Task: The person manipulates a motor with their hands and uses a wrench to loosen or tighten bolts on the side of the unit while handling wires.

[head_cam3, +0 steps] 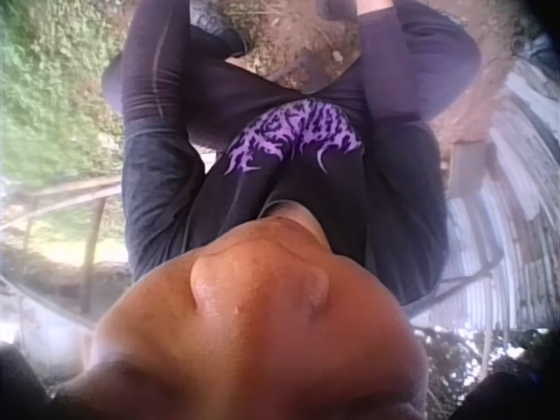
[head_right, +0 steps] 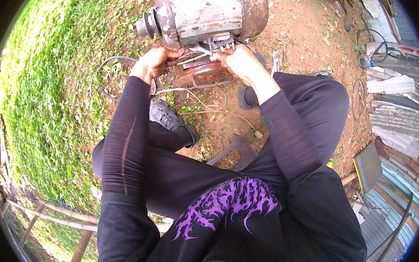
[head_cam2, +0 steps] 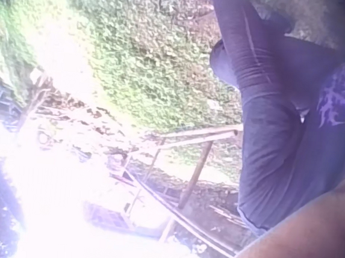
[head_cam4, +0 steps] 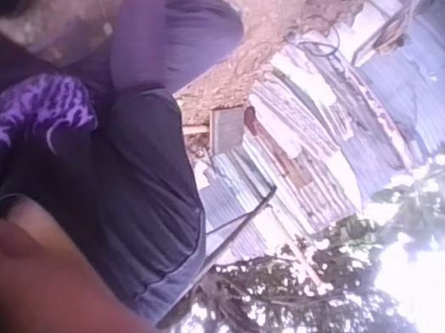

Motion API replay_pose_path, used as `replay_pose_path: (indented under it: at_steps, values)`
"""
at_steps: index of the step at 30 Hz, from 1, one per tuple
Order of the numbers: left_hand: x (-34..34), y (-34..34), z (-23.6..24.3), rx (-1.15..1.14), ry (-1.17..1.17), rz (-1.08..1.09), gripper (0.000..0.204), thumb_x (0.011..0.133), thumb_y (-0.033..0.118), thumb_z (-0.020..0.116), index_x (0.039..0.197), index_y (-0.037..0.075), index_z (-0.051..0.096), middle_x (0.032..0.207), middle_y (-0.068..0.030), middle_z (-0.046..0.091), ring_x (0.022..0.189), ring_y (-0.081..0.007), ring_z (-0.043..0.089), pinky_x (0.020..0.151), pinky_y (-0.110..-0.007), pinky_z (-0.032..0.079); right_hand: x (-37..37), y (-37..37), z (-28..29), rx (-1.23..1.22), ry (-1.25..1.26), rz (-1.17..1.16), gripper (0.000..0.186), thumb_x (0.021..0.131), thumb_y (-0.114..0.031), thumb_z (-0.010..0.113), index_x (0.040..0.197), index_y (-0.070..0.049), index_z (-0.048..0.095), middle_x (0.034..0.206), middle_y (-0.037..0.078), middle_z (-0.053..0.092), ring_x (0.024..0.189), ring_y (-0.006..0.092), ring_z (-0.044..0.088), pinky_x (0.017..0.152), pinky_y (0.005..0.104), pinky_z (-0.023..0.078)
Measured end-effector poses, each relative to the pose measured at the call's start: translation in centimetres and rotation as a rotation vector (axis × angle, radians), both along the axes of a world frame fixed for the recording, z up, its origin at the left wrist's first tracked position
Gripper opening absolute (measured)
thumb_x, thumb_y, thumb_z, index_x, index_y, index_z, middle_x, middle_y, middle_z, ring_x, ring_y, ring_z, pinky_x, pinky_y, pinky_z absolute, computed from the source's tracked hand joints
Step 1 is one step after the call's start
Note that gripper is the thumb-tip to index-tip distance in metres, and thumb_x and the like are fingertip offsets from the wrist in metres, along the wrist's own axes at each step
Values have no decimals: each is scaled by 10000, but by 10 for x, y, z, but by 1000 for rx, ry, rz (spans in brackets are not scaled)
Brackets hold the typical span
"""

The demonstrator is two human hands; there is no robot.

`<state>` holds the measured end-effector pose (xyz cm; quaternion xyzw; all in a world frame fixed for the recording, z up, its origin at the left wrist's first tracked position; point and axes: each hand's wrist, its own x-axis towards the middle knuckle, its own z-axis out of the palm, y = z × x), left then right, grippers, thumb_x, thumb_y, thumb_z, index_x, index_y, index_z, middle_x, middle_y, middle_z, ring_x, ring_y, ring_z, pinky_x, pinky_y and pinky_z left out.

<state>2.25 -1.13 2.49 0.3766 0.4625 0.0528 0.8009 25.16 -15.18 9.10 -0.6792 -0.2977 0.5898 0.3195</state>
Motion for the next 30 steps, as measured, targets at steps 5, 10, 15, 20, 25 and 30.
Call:
replay_pose_path:
  at_steps: [5, 10, 15, 20, 25, 30]
  values:
    - [1, 1, 6, -77, -14, 54, 120, 829, 81, 717, 944, 64, 689, 738, 56, 558, 608, -88, 337, 591, -232, 282, 3, 0, 7, -17, -36, -8, 136, 916, -147, 644, 903, -12, 657, 663, -16, 546, 482, 42, 377, 407, 235, 256]
    - [2, -1, 4, -46, 4, 68, 151, 831, 72, 709, 977, 44, 687, 779, 47, 586, 619, -87, 347, 586, -227, 279, -2, 5, 17, 74, -46, 36, 145, 890, -125, 678, 911, 18, 684, 765, 26, 629, 608, 62, 434, 459, 266, 324]
    - [0, 0, 8, -56, -15, 49, 157, 828, 86, 716, 981, 56, 702, 855, 34, 638, 663, -90, 389, 641, -247, 313, -2, 9, 9, 48, -22, 52, 116, 929, -129, 603, 970, -29, 646, 658, -48, 498, 483, 28, 348, 390, 209, 252]
    - [6, -4, 10, 36, 52, 27, 154, 853, 196, 708, 986, 120, 722, 889, 64, 643, 717, -98, 407, 722, -269, 309, -15, -1, -7, -178, 131, 133, 177, 1010, -190, 464, 943, -80, 586, 617, -69, 425, 453, 26, 325, 353, 207, 245]
    - [0, 4, 4, 36, 81, -25, 156, 861, 211, 705, 993, 130, 725, 918, 76, 650, 774, -99, 432, 744, -261, 306, -84, -10, -33, -42, 399, -148, 199, 1027, -209, 392, 861, -128, 468, 608, -43, 425, 397, 58, 340, 310, 240, 240]
    - [2, 1, 5, -8, 68, -25, 149, 859, 204, 709, 985, 126, 725, 914, 64, 657, 772, -100, 441, 740, -253, 312, -91, -10, -40, 30, 283, -226, 200, 997, -139, 411, 826, -103, 508, 572, -43, 396, 372, 75, 310, 325, 285, 230]
